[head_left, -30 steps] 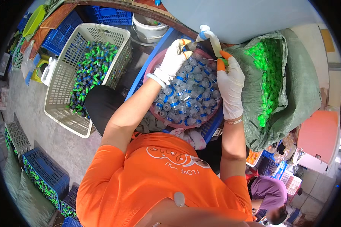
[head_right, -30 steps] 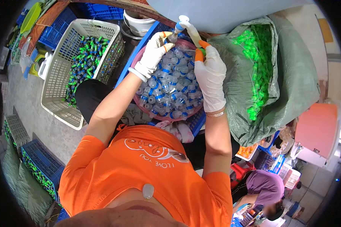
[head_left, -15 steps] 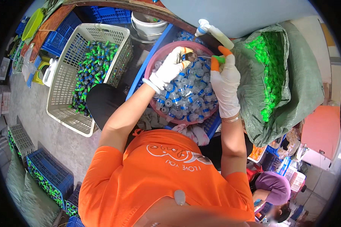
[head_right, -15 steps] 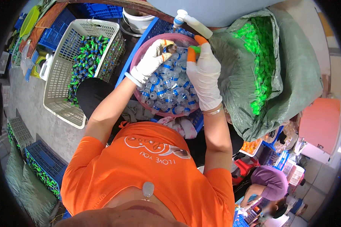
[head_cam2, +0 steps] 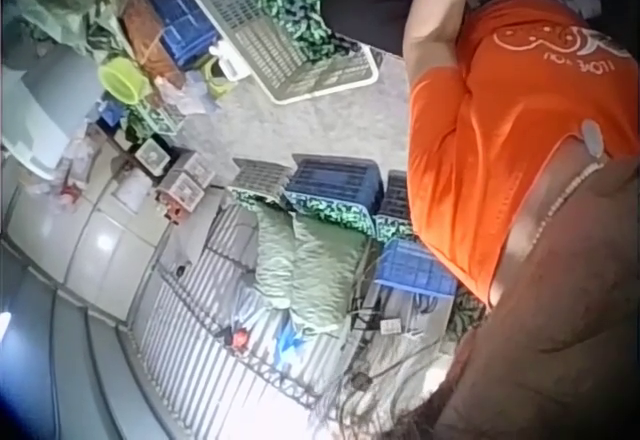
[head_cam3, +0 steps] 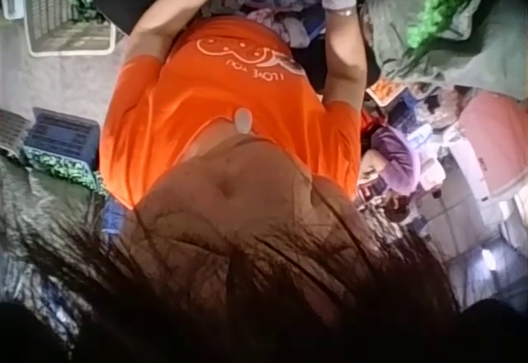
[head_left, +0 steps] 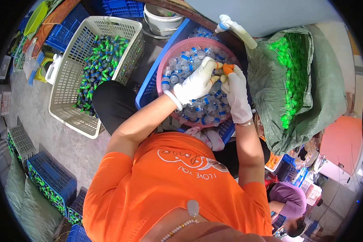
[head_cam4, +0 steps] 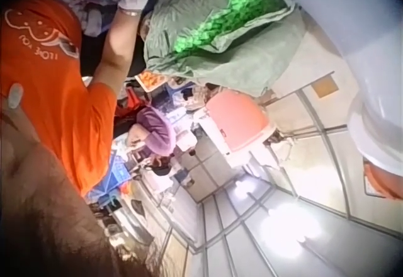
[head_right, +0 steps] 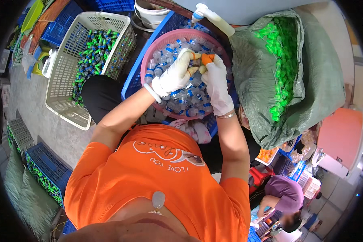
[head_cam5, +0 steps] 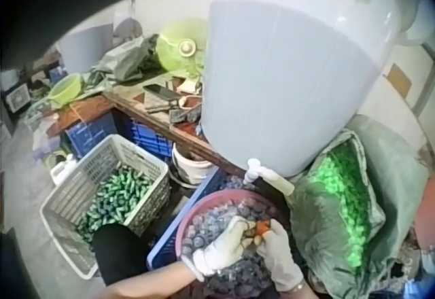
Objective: Assembling small plastic components by inserting green pieces into a circular base at a production workstation.
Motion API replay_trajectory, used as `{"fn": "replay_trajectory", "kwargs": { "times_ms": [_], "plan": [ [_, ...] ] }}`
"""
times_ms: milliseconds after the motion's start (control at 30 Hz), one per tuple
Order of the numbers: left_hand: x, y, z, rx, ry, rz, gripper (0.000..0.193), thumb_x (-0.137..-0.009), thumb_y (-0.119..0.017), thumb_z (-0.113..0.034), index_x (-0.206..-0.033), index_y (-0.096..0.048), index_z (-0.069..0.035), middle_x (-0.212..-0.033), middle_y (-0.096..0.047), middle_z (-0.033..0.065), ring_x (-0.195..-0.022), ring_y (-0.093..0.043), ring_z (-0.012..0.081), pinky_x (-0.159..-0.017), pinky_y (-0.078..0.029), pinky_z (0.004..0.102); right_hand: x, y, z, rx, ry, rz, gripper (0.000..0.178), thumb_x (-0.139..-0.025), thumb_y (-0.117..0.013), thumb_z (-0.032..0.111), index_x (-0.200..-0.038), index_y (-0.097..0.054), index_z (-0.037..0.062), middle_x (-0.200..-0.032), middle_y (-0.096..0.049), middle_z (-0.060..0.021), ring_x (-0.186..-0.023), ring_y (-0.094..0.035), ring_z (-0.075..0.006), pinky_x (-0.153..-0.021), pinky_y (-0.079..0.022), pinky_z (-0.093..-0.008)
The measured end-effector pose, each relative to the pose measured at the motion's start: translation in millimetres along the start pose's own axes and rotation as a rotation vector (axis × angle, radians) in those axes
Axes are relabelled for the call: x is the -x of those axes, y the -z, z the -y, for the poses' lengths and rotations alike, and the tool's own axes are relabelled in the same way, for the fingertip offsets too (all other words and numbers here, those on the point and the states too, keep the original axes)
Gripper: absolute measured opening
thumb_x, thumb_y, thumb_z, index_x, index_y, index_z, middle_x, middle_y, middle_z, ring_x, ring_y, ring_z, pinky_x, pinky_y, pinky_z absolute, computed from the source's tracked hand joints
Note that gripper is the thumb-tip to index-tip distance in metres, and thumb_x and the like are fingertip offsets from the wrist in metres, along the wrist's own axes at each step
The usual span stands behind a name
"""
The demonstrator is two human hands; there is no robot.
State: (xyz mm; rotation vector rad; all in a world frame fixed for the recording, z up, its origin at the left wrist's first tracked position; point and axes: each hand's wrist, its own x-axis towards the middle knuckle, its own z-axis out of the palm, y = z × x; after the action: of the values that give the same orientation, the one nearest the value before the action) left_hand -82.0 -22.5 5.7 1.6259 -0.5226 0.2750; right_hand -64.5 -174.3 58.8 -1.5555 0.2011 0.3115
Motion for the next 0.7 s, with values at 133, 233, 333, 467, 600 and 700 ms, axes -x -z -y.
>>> {"fn": "replay_trajectory", "kwargs": {
  "times_ms": [133, 233, 333, 467, 600, 700],
  "plan": [
    [-2, 12, 9, -0.139, -0.079, 0.034, 0.037, -0.091, -0.058, 0.003, -0.126, -0.046, 0.002, -0.105, -0.055, 0.0159, -0.099, -0.058, 0.0256, -0.087, -0.047, 0.03, 0, 9, 4, 0.068, -0.087, 0.033, 0.014, -0.091, -0.059, 0.011, -0.101, -0.061, 0.003, -0.072, -0.059, -0.0019, -0.056, -0.051, -0.0087, -0.049, -0.037, -0.0235],
    [-2, 21, 0, -0.171, -0.051, 0.103, 0.038, -0.091, -0.059, 0.001, -0.126, -0.046, 0.003, -0.107, -0.054, 0.0171, -0.101, -0.058, 0.0273, -0.087, -0.047, 0.0313, 1, 22, 7, 0.376, -0.13, 0.097, 0.018, -0.091, -0.06, 0.013, -0.105, -0.061, 0.0023, -0.073, -0.061, -0.0037, -0.056, -0.053, -0.0102, -0.051, -0.04, -0.0252],
    [-5, 28, -10, -0.239, -0.075, 0.183, 0.039, -0.091, -0.061, 0.0, -0.127, -0.046, 0.002, -0.11, -0.053, 0.0175, -0.102, -0.058, 0.0281, -0.088, -0.047, 0.0328, 7, 19, -5, 0.925, 0.673, -0.12, 0.025, -0.093, -0.059, 0.022, -0.108, -0.063, 0.0017, -0.074, -0.062, -0.0039, -0.055, -0.053, -0.0107, -0.052, -0.041, -0.0272],
    [-4, 34, -10, 0.418, 0.562, 0.304, 0.039, -0.091, -0.06, -0.001, -0.127, -0.047, 0.001, -0.112, -0.053, 0.0156, -0.103, -0.057, 0.0265, -0.09, -0.047, 0.0349, 18, 10, -4, 0.774, 0.724, 0.074, 0.03, -0.094, -0.058, 0.029, -0.107, -0.064, 0.0032, -0.076, -0.066, -0.0096, -0.06, -0.062, -0.02, -0.059, -0.047, -0.0328],
    [9, 21, -17, 0.17, 0.136, 0.195, 0.035, -0.09, -0.057, 0.002, -0.124, -0.049, 0.001, -0.104, -0.056, 0.0148, -0.094, -0.058, 0.0246, -0.084, -0.048, 0.0333, 22, 14, 17, 0.405, -0.177, 0.204, 0.028, -0.094, -0.059, 0.029, -0.105, -0.064, 0.0035, -0.077, -0.067, -0.0109, -0.063, -0.063, -0.0228, -0.06, -0.048, -0.034],
    [16, 15, -21, -0.185, -0.224, 0.136, 0.033, -0.093, -0.055, 0.0, -0.125, -0.048, 0.001, -0.109, -0.057, 0.0144, -0.095, -0.058, 0.0205, -0.086, -0.048, 0.0323, 24, 22, 12, 0.308, -0.356, 0.221, 0.027, -0.093, -0.061, 0.027, -0.104, -0.063, 0.0023, -0.079, -0.066, -0.0094, -0.062, -0.062, -0.0198, -0.057, -0.046, -0.0331]
  ]
}}
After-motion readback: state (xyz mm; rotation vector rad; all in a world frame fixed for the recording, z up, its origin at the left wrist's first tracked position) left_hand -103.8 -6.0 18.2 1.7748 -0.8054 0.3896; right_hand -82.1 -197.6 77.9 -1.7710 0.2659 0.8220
